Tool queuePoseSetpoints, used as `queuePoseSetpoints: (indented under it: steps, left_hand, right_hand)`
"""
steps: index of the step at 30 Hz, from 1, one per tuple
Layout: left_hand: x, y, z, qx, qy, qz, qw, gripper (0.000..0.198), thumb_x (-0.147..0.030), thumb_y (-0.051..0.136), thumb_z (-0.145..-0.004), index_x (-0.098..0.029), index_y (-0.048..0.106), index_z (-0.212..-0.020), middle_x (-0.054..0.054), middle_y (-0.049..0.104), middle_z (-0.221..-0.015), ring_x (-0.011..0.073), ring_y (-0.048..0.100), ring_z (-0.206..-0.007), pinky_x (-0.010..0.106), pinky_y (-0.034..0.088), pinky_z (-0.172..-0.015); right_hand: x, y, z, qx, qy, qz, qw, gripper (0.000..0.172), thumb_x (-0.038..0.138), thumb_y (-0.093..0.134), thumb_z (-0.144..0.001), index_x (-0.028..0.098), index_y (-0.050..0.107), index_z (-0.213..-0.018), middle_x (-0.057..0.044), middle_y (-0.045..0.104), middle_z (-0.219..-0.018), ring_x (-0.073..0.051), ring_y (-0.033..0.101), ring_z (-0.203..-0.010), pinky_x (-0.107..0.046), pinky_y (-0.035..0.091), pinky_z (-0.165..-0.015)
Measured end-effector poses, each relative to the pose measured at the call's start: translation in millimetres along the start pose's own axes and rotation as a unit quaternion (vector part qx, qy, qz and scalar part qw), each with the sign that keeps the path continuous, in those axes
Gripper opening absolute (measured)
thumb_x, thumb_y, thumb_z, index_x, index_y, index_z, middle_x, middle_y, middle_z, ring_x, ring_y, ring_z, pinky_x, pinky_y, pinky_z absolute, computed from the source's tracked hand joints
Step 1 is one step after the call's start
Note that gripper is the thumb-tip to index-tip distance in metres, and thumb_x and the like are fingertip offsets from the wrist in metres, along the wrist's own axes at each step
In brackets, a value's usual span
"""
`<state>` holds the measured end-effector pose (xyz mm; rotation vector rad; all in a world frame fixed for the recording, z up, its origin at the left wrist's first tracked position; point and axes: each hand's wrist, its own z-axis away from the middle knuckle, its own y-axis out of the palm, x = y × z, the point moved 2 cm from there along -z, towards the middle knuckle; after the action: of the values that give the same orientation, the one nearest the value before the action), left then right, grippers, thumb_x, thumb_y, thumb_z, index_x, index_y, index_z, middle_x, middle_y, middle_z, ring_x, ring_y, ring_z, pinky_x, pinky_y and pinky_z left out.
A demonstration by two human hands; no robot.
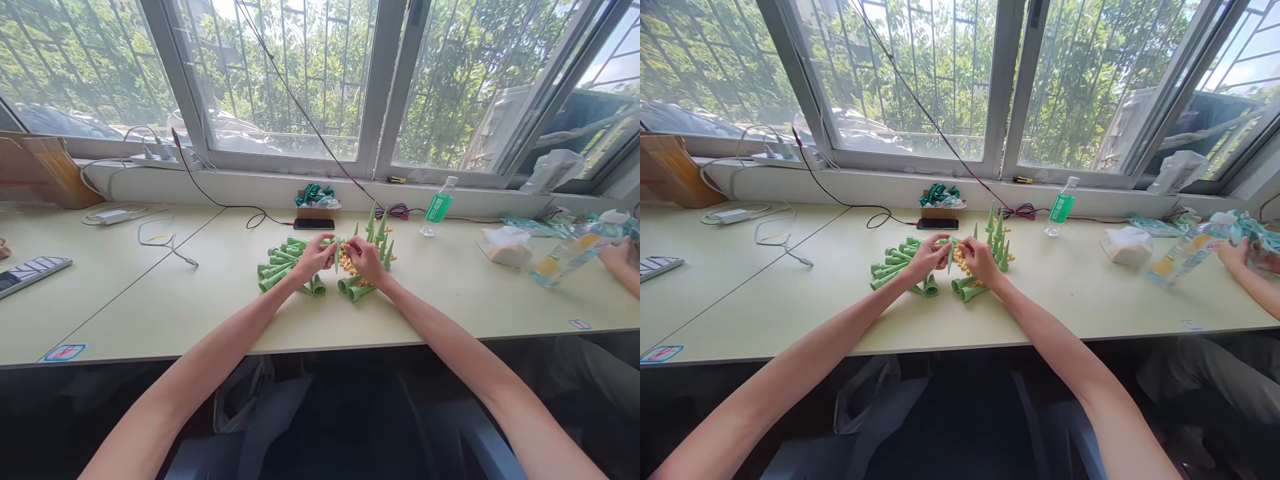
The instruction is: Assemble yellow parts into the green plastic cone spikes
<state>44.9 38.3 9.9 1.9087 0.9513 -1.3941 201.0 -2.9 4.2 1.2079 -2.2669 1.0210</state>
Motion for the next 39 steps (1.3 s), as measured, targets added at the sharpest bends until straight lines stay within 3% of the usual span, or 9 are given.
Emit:
queuePoseSetpoints:
  steps: [17,25,31,39]
  left_hand:
    - [-1.1,-1.9,-0.5,0.007,0.051,-0.076,0.996,0.041,-0.039,0.065,-0.082,-0.016,0.053,-0.114,-0.007,0.045,-0.055,0.005,0.042,-0.041,0.017,0.031,-0.04]
    - [4.0,-5.5,-6.1,-0.021,0.058,-0.102,0.993,0.044,-0.039,0.063,-0.082,-0.015,0.054,-0.118,-0.007,0.047,-0.052,0.0065,0.041,-0.041,0.018,0.033,-0.039]
    - [-0.1,-4.1,-5.1,-0.034,0.05,-0.128,0.99,0.045,-0.04,0.062,-0.083,-0.013,0.056,-0.118,-0.006,0.048,-0.051,0.0073,0.042,-0.04,0.019,0.034,-0.04]
    - [-0.7,-3.9,-4.1,-0.041,0.033,-0.136,0.989,0.046,-0.044,0.063,-0.083,-0.013,0.058,-0.116,-0.006,0.048,-0.048,0.0073,0.04,-0.038,0.02,0.031,-0.04]
  right_hand:
    - [-2.2,-1.2,0.0,0.012,0.005,0.02,1.0,0.027,0.041,0.049,-0.091,0.02,0.057,-0.077,0.002,0.053,-0.059,-0.012,0.044,-0.053,-0.026,0.039,-0.057]
    - [-0.6,0.2,-1.9,0.009,-0.003,0.037,0.999,0.028,0.043,0.049,-0.093,0.02,0.059,-0.082,0.0,0.059,-0.065,-0.014,0.051,-0.058,-0.027,0.043,-0.061]
    - [1.7,0.4,-3.1,-0.005,-0.016,0.036,0.999,0.028,0.037,0.054,-0.091,0.019,0.059,-0.112,-0.005,0.069,-0.085,-0.017,0.062,-0.068,-0.03,0.048,-0.068]
    - [-4.8,2.5,-3.0,0.02,-0.041,0.072,0.996,0.025,0.034,0.053,-0.092,0.019,0.06,-0.111,-0.007,0.07,-0.088,-0.019,0.065,-0.074,-0.03,0.049,-0.071]
